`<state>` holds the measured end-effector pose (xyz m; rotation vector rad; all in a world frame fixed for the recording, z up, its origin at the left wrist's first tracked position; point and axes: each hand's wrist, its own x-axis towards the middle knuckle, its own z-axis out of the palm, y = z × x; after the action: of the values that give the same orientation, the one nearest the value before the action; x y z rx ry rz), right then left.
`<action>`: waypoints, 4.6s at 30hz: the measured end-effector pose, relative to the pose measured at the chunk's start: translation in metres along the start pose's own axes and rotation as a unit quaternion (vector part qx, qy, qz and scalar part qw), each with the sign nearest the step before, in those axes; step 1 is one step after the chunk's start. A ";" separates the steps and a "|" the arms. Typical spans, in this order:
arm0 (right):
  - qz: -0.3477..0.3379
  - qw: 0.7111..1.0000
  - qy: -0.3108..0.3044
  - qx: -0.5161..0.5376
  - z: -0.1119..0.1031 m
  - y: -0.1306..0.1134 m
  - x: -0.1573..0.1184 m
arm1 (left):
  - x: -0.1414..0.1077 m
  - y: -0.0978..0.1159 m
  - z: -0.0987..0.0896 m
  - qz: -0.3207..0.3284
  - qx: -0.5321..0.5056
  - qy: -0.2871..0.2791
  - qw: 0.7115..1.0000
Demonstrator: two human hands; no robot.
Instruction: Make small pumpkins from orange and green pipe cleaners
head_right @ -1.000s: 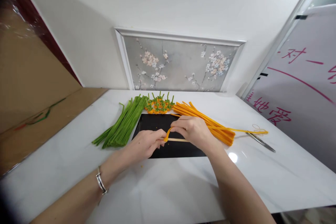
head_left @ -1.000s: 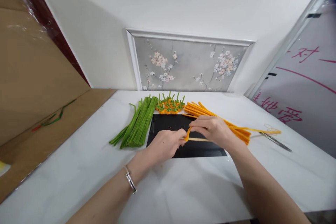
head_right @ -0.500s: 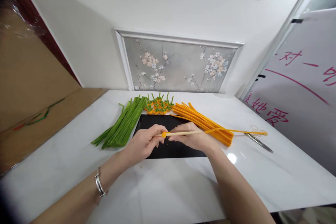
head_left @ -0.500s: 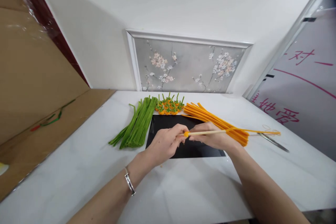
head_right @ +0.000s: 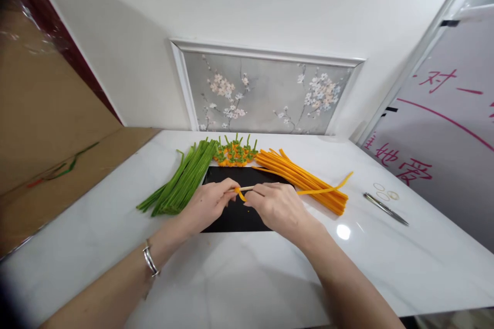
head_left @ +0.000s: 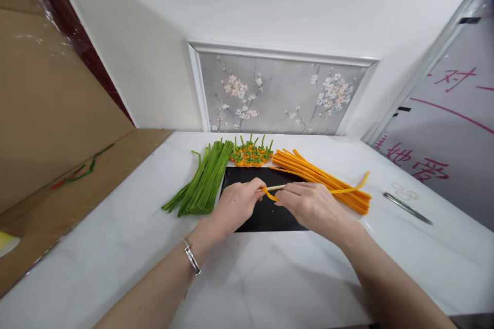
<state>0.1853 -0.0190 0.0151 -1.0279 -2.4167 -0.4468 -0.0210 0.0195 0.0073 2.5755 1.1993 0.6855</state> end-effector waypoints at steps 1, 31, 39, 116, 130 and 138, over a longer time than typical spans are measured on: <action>-0.003 1.000 0.022 -0.002 0.000 0.002 0.001 | 0.000 -0.001 0.001 0.002 -0.004 -0.010 1.000; 0.027 0.986 -0.114 0.122 0.020 0.003 -0.004 | 0.004 -0.021 0.002 -0.027 -0.136 0.023 0.990; 0.015 0.996 -0.015 0.087 0.013 0.010 0.001 | 0.004 -0.029 0.006 0.002 -0.111 -0.021 0.994; 0.101 0.945 -0.151 0.272 0.015 0.015 -0.001 | 0.002 -0.008 -0.001 0.002 -0.237 0.033 0.971; 0.380 0.657 0.044 0.649 0.042 -0.003 0.011 | 0.003 -0.003 0.002 -0.035 -0.248 0.031 0.968; 0.418 0.593 0.052 0.686 0.040 -0.010 0.014 | 0.000 -0.011 0.012 0.123 -0.017 0.141 0.982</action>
<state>0.1573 0.0011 -0.0117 -1.0104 -1.1190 1.4149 -0.0222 0.0268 -0.0069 2.6904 0.9334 1.1455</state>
